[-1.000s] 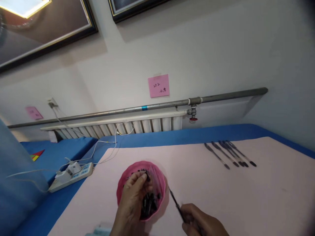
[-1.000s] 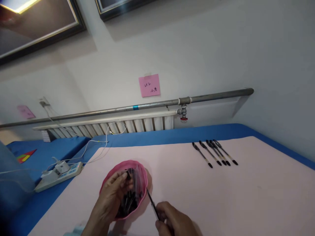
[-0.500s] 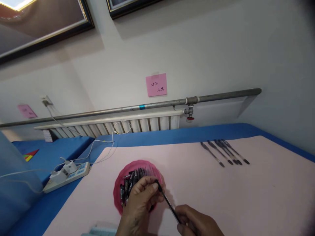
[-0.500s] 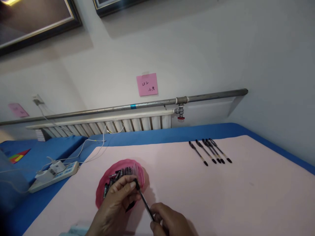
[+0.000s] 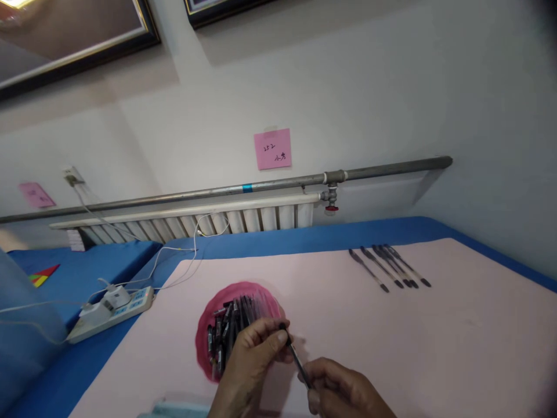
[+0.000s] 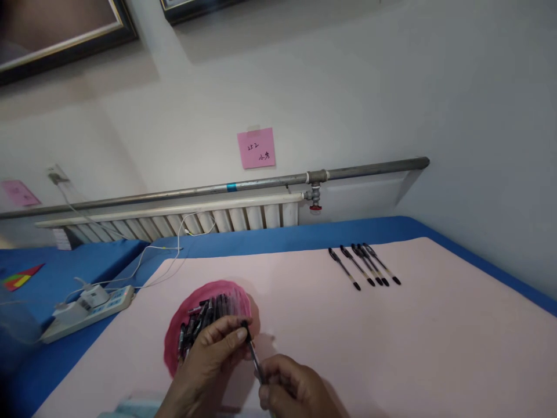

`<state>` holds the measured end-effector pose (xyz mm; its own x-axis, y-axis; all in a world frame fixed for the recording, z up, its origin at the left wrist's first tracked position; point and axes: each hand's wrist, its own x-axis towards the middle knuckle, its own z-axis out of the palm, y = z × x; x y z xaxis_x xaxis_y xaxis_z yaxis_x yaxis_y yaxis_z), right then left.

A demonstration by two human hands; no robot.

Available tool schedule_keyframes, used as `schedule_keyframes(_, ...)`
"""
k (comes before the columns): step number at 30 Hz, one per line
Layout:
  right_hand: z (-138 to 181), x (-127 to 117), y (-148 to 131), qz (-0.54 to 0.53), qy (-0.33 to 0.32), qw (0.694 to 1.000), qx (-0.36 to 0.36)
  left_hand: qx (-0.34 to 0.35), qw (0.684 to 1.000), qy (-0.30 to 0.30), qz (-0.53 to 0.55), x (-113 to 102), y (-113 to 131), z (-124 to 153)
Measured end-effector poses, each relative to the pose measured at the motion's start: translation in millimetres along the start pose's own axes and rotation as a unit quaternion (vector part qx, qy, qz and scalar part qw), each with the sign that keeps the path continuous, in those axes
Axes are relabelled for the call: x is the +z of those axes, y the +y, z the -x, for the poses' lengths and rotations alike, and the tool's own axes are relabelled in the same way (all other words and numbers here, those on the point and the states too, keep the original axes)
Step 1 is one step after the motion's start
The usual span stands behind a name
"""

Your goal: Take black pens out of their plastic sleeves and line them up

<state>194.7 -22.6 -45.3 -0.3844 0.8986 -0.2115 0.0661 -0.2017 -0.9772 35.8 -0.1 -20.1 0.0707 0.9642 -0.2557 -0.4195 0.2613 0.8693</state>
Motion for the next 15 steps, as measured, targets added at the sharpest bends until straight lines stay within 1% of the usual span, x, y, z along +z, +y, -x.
schedule_keyframes(3, -0.3, -1.0, -1.4, -0.050, -0.002, 0.999, 0.018, -0.012, 1.000, -0.015, 0.003, 0.6, -3.7, -0.9)
schedule_keyframes(6, 1.8, 0.1, -5.2, -0.112, 0.000, 0.994, 0.007, -0.025, 0.999, -0.037, 0.010, 3.0, -8.2, -2.2)
schedule_keyframes(10, 2.1, 0.2, -4.0, -0.175, -0.019, 0.984, 0.007, -0.024, 0.997, -0.076, 0.005, 10.4, -14.1, -3.0)
schedule_keyframes(13, -1.8, -4.8, 1.0, -0.171, -0.032, 0.984, 0.024, -0.014, 0.998, -0.060, -0.016, 16.9, -12.1, 1.1)
schedule_keyframes(15, -5.4, -10.2, 2.1, -0.162, -0.011, 0.986, 0.034, -0.002, 0.999, -0.033, -0.032, 16.5, -2.5, 6.6)
